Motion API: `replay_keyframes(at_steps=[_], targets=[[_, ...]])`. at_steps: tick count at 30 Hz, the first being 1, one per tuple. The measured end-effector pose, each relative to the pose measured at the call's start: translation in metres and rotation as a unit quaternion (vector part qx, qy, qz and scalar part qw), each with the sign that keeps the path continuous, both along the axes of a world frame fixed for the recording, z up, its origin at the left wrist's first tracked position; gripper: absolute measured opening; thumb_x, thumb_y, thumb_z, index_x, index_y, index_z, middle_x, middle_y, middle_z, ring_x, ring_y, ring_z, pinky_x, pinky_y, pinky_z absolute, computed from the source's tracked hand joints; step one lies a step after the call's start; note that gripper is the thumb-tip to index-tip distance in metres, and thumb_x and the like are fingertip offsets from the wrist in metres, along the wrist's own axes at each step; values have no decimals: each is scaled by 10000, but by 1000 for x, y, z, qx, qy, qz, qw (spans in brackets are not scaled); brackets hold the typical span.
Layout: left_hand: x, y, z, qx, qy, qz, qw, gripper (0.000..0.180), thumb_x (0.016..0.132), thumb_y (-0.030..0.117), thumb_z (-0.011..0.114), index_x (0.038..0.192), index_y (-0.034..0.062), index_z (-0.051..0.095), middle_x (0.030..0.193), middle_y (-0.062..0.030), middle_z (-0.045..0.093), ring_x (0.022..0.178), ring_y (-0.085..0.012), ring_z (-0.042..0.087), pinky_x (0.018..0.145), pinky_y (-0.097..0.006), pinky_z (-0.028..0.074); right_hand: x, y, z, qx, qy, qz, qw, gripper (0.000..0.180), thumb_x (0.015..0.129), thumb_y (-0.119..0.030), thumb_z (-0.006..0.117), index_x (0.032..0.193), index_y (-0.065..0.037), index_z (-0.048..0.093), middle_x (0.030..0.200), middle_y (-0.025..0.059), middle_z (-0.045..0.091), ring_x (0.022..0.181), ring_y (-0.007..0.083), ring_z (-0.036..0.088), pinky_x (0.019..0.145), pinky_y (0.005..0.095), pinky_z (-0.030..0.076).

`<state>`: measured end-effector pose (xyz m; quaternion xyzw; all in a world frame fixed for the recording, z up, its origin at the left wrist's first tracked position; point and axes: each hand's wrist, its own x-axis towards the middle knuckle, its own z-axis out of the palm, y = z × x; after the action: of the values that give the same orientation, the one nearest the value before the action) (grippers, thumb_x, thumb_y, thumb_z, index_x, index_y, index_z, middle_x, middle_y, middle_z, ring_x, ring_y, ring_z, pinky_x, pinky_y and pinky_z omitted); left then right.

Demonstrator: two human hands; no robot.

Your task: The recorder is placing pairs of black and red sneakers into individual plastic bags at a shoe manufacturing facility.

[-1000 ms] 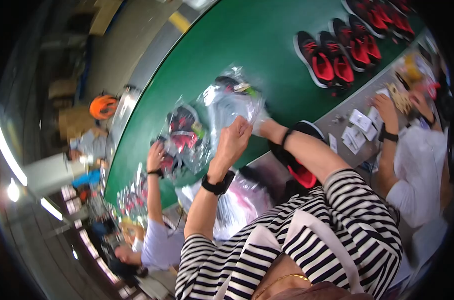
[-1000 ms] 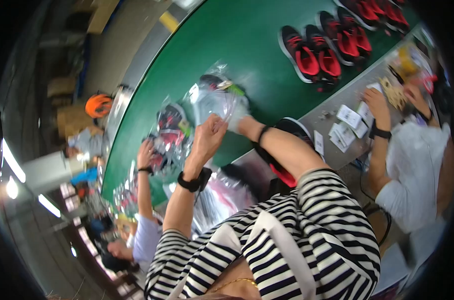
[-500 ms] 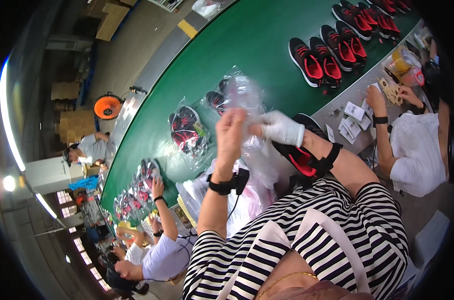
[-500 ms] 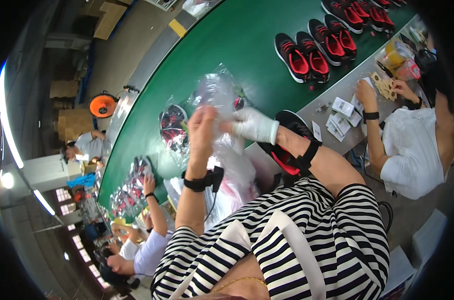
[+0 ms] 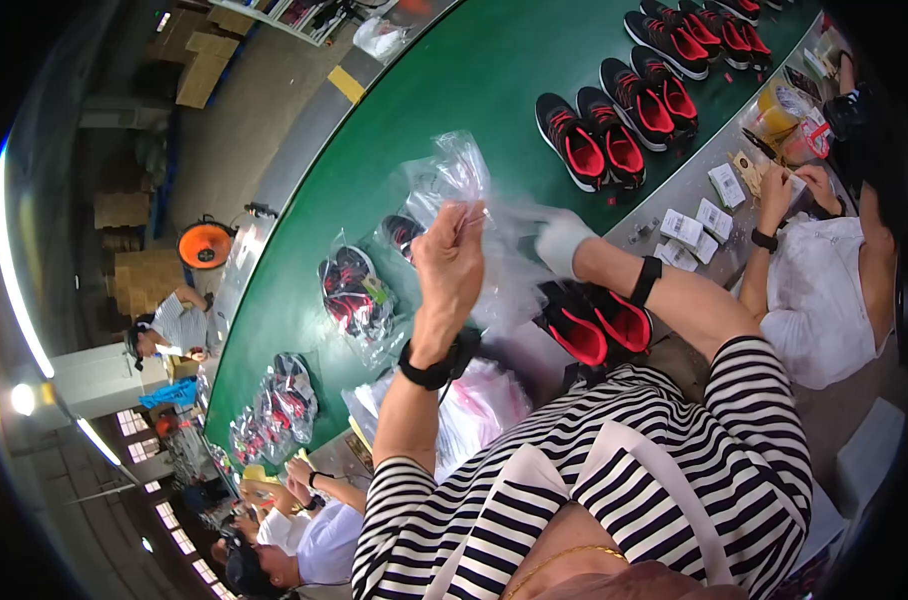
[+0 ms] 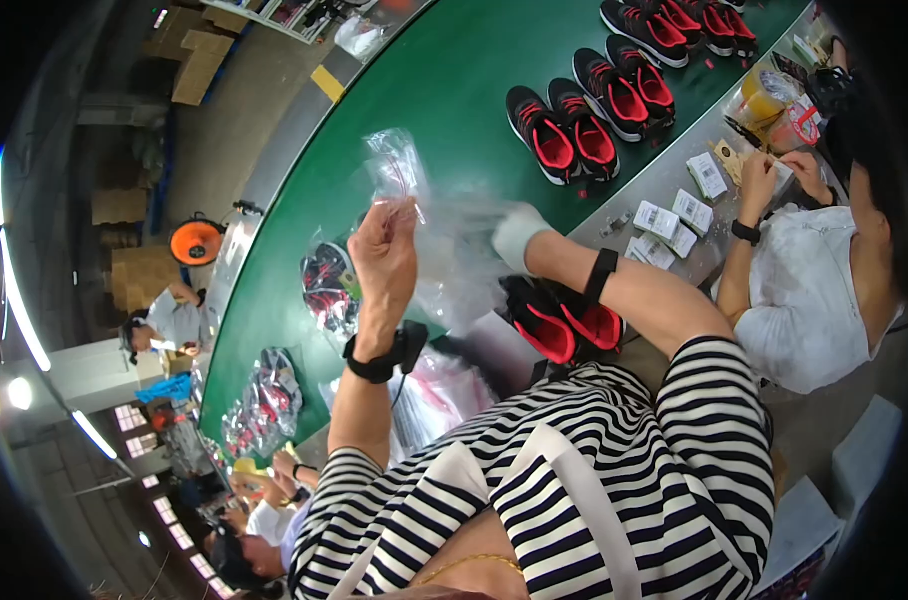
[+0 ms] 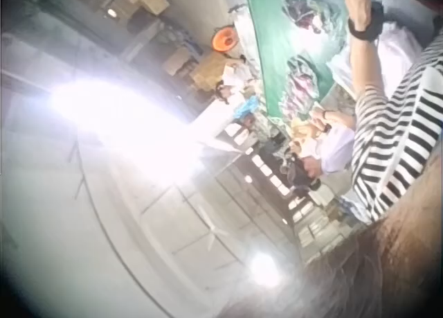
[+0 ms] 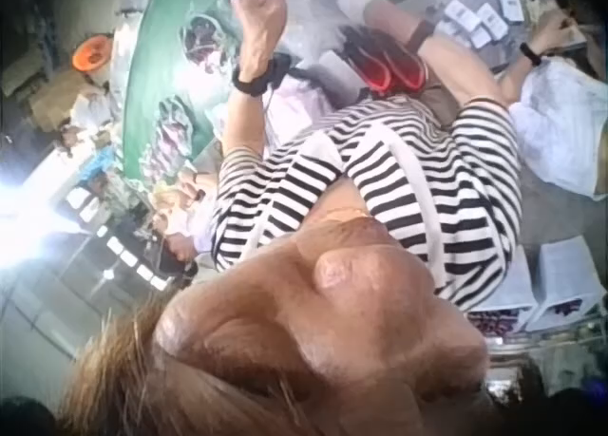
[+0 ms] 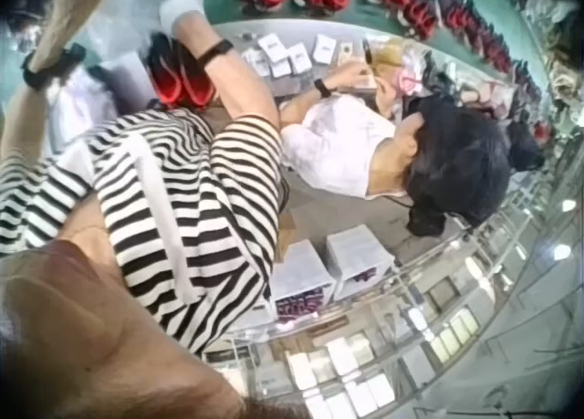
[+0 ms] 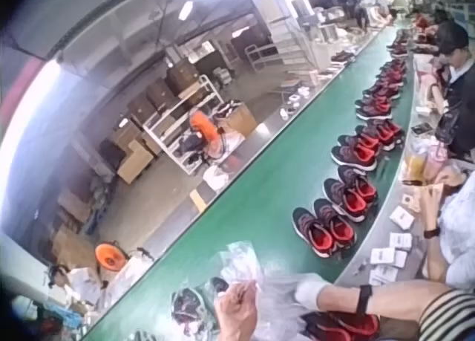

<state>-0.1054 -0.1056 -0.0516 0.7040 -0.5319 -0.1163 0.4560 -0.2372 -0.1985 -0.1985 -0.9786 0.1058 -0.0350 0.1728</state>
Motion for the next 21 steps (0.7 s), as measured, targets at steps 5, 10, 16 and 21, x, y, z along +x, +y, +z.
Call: replay_keyframes(at_steps=[5, 10, 16, 21], targets=[[55, 13, -26, 77, -153, 60, 983, 44, 848, 28, 588, 864, -12, 577, 585, -22, 443, 536, -47, 358, 476, -217, 320, 8, 6, 52, 283, 74, 136, 946, 294, 815, -267, 528, 1014, -90, 653, 927, 125, 665, 897, 311, 619, 810, 384, 474], [61, 0, -16, -9, -51, 93, 994, 93, 876, 55, 585, 825, -10, 542, 596, 29, 411, 562, -44, 335, 490, -200, 293, -16, -54, 80, 292, -302, -255, 871, 200, 811, -241, 615, 898, -62, 627, 827, 107, 628, 760, 257, 616, 679, 335, 486], [44, -45, -6, 37, -95, 45, 994, 87, 859, 38, 611, 803, -5, 559, 575, 16, 425, 548, -53, 353, 490, -194, 322, -46, -106, -21, 35, 80, -321, 943, 602, 657, -580, 667, 1091, -169, 599, 984, 130, 592, 931, 295, 560, 796, 395, 415], [42, -63, -31, 66, -144, -6, 987, 40, 846, 57, 588, 878, 31, 588, 569, -145, 515, 449, -213, 496, 476, -284, 410, -21, -100, -65, 11, 110, -306, 946, 468, 675, -523, 678, 892, -117, 594, 894, 131, 537, 866, 300, 583, 697, 415, 485]])
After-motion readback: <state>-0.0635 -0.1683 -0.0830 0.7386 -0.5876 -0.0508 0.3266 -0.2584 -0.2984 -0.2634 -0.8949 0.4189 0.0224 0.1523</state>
